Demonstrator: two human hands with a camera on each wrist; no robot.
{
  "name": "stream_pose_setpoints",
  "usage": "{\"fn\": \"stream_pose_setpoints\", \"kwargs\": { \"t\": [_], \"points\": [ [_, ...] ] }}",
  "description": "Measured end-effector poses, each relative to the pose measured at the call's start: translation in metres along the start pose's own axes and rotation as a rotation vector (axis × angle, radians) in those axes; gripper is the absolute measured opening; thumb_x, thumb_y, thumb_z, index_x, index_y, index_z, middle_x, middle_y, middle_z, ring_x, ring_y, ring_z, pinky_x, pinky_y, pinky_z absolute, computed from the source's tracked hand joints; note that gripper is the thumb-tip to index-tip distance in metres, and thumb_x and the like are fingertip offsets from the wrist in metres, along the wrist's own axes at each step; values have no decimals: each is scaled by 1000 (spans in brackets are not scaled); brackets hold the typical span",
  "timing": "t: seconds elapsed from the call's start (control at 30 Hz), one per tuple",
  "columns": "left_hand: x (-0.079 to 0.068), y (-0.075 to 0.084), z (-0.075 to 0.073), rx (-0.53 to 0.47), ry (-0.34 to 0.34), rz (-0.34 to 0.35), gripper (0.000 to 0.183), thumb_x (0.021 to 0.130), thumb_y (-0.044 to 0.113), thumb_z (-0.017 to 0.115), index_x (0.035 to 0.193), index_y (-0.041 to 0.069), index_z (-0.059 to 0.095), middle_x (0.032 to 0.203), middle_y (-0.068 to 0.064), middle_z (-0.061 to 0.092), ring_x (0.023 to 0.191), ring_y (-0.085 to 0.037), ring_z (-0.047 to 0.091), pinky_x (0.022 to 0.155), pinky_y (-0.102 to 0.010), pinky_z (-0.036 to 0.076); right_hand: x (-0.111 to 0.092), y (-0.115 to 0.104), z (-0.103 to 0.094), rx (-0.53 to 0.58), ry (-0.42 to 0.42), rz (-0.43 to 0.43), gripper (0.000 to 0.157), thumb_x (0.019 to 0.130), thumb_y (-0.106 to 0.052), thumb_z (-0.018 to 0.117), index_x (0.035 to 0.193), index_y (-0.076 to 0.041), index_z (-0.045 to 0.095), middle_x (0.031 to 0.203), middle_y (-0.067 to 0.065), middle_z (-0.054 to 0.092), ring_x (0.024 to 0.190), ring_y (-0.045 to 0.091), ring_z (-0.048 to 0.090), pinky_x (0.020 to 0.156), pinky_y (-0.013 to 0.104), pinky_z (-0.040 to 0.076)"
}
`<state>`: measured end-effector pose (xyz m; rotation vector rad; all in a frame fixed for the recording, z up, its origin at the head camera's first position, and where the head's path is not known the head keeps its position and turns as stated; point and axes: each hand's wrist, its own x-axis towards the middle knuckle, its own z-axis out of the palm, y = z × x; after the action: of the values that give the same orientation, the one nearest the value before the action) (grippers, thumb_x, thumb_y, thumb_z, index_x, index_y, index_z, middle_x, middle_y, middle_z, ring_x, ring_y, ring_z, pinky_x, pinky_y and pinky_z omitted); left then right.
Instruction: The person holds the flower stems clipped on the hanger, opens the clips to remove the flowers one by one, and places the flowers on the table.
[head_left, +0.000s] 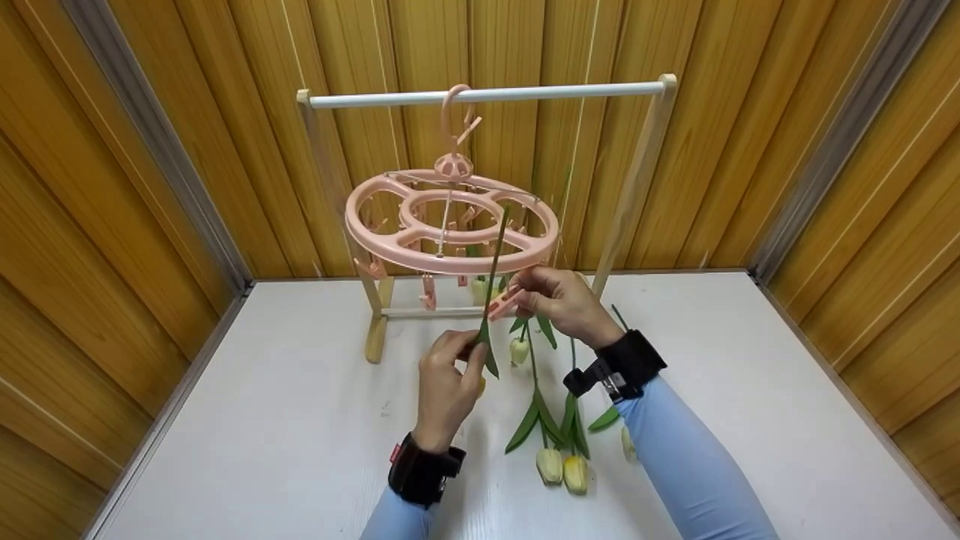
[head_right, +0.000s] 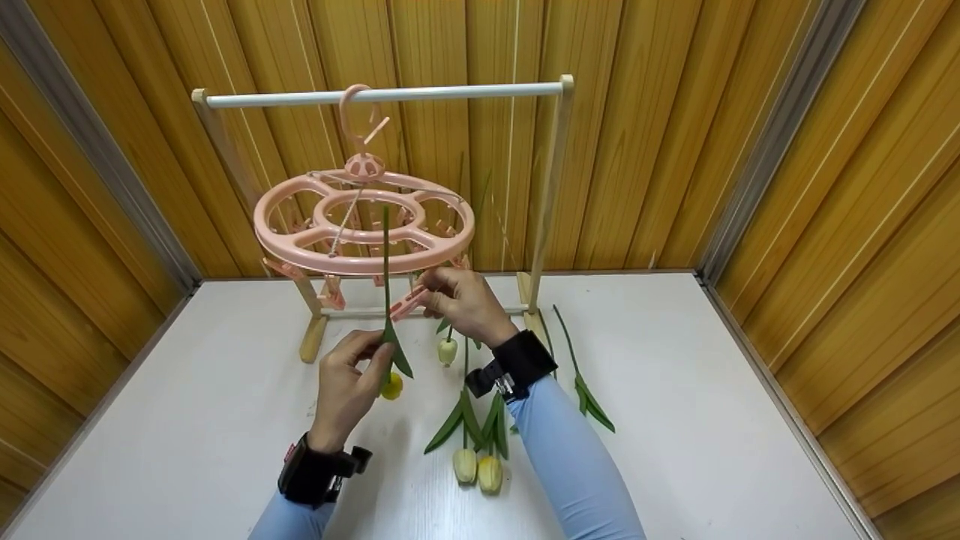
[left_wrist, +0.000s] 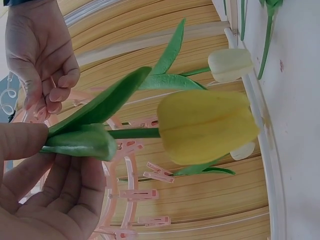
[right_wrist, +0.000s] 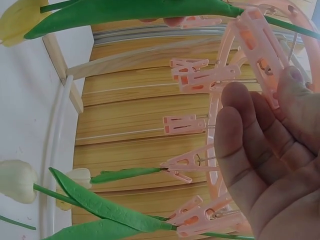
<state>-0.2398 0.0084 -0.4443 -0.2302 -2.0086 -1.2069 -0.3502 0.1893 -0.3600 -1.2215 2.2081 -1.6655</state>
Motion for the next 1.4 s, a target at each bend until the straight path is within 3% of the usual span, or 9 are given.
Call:
{"fn": "stream_pose_setpoints", "kwargs": {
  "t": [0.43,0.77,0.93,1.13,1.2,1.4],
  "points": [
    [0,1,-1,6,-7,-13,10,93,0,71,102,1,77,87,-6,69,76,-16,68,69,-34,59,-2,4,-2,-49,0,10,18,101,-6,64,111,8,67,109,21,73,92,14,73,79,28,59],
    [0,1,0,6,-5,-5,10,93,1,71,102,1,77,87,-5,69,76,-15,68,69,-32,58,-1,4,-3,-40,-7,-1,18,100,-6,65,113,7,67,110,22,73,97,39,72,79,30,60],
    [0,0,0,17,-5,-14,10,93,0,71,101,1,77,86,-6,69,75,-16,68,69,-33,58,-2,5,-4,-67,2,9,19,101,-9,64,113,6,68,109,20,73,98,35,72,79,27,59],
    [0,0,0,16,-12,-29,11,93,0,71,102,0,77,87,-6,70,75,-17,68,69,-35,58,-2,4,-6,-69,5,11,22,102,-10,63,116,6,68,111,21,73,91,14,73,79,31,60],
    [0,0,1,16,-13,-27,11,93,0,71,101,0,77,87,-6,70,75,-17,68,68,-35,58,-2,5,-7,-67,3,11,23,102,-9,63,117,7,67,112,21,73,90,14,73,79,32,61],
    [0,0,1,21,-9,-11,11,93,0,71,101,0,77,87,-6,70,74,-17,68,68,-34,58,-3,6,-8,-75,5,30,24,103,-10,62,120,6,67,111,20,73,89,36,72,77,31,60]
  ]
}}
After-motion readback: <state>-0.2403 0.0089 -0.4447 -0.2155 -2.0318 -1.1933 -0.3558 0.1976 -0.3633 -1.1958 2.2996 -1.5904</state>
